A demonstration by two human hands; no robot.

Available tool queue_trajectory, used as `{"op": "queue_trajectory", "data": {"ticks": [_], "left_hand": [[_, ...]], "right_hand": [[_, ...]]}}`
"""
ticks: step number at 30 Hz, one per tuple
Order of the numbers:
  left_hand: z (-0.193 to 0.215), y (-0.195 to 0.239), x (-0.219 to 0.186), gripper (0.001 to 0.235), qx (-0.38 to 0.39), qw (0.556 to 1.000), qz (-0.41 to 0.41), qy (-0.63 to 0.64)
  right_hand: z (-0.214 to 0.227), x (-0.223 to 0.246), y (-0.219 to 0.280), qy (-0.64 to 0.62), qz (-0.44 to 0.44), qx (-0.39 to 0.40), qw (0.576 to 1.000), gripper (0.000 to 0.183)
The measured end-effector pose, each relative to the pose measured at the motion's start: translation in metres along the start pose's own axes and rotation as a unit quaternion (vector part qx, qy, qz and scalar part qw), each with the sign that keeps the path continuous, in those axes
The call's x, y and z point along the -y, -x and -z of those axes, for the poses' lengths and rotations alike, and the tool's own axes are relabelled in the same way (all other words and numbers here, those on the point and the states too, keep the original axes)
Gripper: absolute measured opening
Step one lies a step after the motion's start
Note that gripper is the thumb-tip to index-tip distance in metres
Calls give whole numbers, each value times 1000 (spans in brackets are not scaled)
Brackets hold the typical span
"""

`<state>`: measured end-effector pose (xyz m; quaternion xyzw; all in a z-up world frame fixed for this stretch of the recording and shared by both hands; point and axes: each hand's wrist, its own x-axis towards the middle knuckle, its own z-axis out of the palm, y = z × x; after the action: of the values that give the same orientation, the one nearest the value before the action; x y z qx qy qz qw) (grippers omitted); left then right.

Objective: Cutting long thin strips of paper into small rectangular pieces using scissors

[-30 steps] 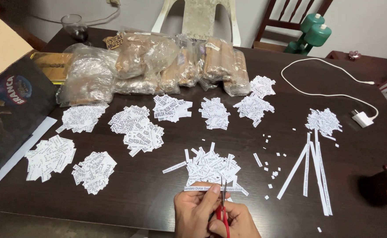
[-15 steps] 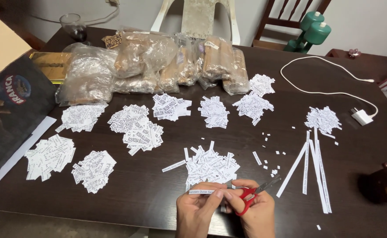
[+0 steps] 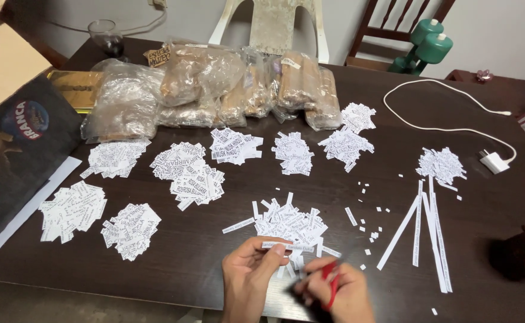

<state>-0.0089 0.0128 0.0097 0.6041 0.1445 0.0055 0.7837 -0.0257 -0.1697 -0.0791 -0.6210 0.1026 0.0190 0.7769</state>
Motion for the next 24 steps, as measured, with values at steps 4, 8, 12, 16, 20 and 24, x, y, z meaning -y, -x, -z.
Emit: {"op": "queue_trajectory", "data": {"ticks": [4,8,12,16,20,24], "left_hand": [[-9,3,-7,20,-19,996,85,37],[-19,15,-2,17,-5,981,156,115],[-18,17,6,20,21,990,102,96],[-21,21,-5,22,-3,990,126,65],[-23,23,-8,23,-5,986,143,84],[-26,23,-17,22,-14,982,157,100]], "right_hand": [[-30,18,33,60,-132,75,987,38],[-37,30,25,99,-144,101,979,27],[-34,27,24,104,-104,115,982,4],[-18,4,19,56,-46,158,985,11],[-22,10,19,61,-62,141,986,9],[-46,41,25,74,-136,82,985,12]]}}
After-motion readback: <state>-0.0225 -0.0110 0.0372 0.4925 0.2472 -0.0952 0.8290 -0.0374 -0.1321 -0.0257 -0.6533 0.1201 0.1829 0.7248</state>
